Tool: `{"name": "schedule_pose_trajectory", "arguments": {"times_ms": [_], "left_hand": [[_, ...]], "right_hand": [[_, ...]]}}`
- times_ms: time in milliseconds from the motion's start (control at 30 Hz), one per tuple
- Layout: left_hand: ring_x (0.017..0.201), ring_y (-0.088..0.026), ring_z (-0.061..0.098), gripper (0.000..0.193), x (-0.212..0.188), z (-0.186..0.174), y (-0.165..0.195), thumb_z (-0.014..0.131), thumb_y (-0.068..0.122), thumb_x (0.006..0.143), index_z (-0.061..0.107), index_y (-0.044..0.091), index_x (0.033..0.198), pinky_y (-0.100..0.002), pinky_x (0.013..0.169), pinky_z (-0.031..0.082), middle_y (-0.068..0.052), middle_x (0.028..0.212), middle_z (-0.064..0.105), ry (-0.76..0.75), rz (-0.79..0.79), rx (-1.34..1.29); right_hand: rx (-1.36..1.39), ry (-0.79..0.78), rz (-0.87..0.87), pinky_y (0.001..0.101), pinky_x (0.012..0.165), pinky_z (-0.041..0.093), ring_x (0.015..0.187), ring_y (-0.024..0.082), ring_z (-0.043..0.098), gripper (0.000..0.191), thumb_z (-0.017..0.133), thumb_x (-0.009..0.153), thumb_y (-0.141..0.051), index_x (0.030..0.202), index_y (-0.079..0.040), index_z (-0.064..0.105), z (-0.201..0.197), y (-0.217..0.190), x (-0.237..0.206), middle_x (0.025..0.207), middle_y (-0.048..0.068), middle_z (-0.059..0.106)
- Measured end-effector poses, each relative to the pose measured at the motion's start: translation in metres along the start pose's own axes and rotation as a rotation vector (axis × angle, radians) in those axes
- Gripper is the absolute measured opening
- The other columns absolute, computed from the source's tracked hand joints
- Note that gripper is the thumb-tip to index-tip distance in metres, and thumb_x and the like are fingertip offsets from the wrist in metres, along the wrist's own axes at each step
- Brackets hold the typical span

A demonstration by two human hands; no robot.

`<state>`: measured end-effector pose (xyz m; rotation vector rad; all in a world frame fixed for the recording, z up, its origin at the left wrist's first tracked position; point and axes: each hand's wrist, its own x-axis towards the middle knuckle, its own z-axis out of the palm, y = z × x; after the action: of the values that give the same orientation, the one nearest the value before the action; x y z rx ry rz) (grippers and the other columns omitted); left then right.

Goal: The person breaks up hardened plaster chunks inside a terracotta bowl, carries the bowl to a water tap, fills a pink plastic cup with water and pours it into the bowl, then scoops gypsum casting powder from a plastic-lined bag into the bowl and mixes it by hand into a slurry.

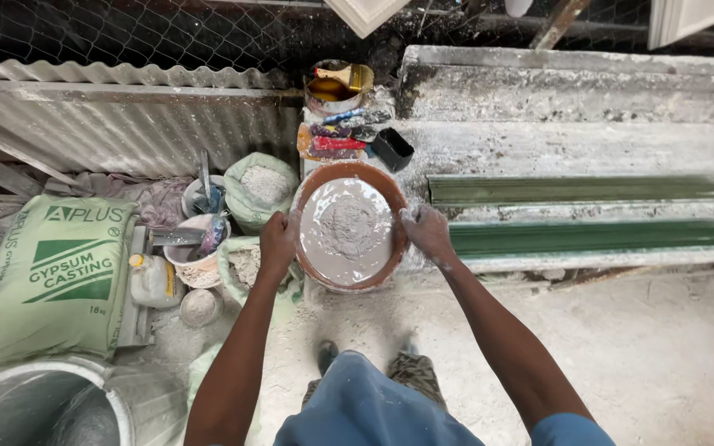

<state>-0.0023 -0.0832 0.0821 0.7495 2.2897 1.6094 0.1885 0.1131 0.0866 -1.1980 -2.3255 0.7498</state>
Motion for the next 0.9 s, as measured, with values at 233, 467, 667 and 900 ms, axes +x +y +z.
{"name": "schedule_pose_trajectory", "arguments": {"times_ms": [233, 467, 667, 900], "left_hand": [[0.074, -0.042, 0.058, 0.042, 0.033, 0.032, -0.030, 0.059, 0.036, 0.103, 0.061, -0.001, 0.085, -0.049, 0.067, 0.047, -0.025, 0.077, 0.063, 0.089, -0.003, 0.024], [0.105, -0.042, 0.069, 0.052, -0.008, -0.002, 0.078, 0.051, 0.052, 0.095, 0.069, 0.009, 0.116, -0.054, 0.088, 0.053, -0.021, 0.113, 0.073, -0.087, -0.288, 0.669], [0.100, -0.038, 0.071, 0.056, -0.093, -0.054, 0.131, 0.047, 0.055, 0.097, 0.068, 0.008, 0.118, -0.048, 0.089, 0.056, -0.020, 0.104, 0.075, -0.341, -0.469, 0.662], [0.098, -0.034, 0.071, 0.052, -0.150, -0.055, 0.105, 0.047, 0.052, 0.100, 0.066, 0.007, 0.118, -0.047, 0.087, 0.057, -0.019, 0.104, 0.073, 0.000, -0.539, 0.548]], "right_hand": [[0.010, -0.157, -0.050, 0.0484, 0.069, 0.054, 0.071, 0.036, 0.070, 0.041, 0.073, 0.082, -0.038, 0.083, 0.002, 0.068, 0.012, 0.013, 0.060, 0.075, 0.022, 0.069], [0.172, -0.503, -0.071, 0.0435, 0.066, 0.054, 0.065, 0.026, 0.070, 0.044, 0.064, 0.093, -0.043, 0.088, 0.000, 0.069, 0.017, 0.051, 0.092, 0.072, 0.016, 0.070], [0.417, -0.618, 0.051, 0.0415, 0.060, 0.052, 0.064, 0.018, 0.060, 0.036, 0.059, 0.100, -0.037, 0.100, -0.001, 0.065, 0.029, 0.107, 0.121, 0.076, 0.010, 0.063], [0.410, -0.523, -0.082, 0.0292, 0.060, 0.049, 0.066, 0.011, 0.059, 0.034, 0.055, 0.106, -0.036, 0.102, -0.005, 0.068, 0.051, 0.149, 0.141, 0.074, 0.002, 0.063]]}}
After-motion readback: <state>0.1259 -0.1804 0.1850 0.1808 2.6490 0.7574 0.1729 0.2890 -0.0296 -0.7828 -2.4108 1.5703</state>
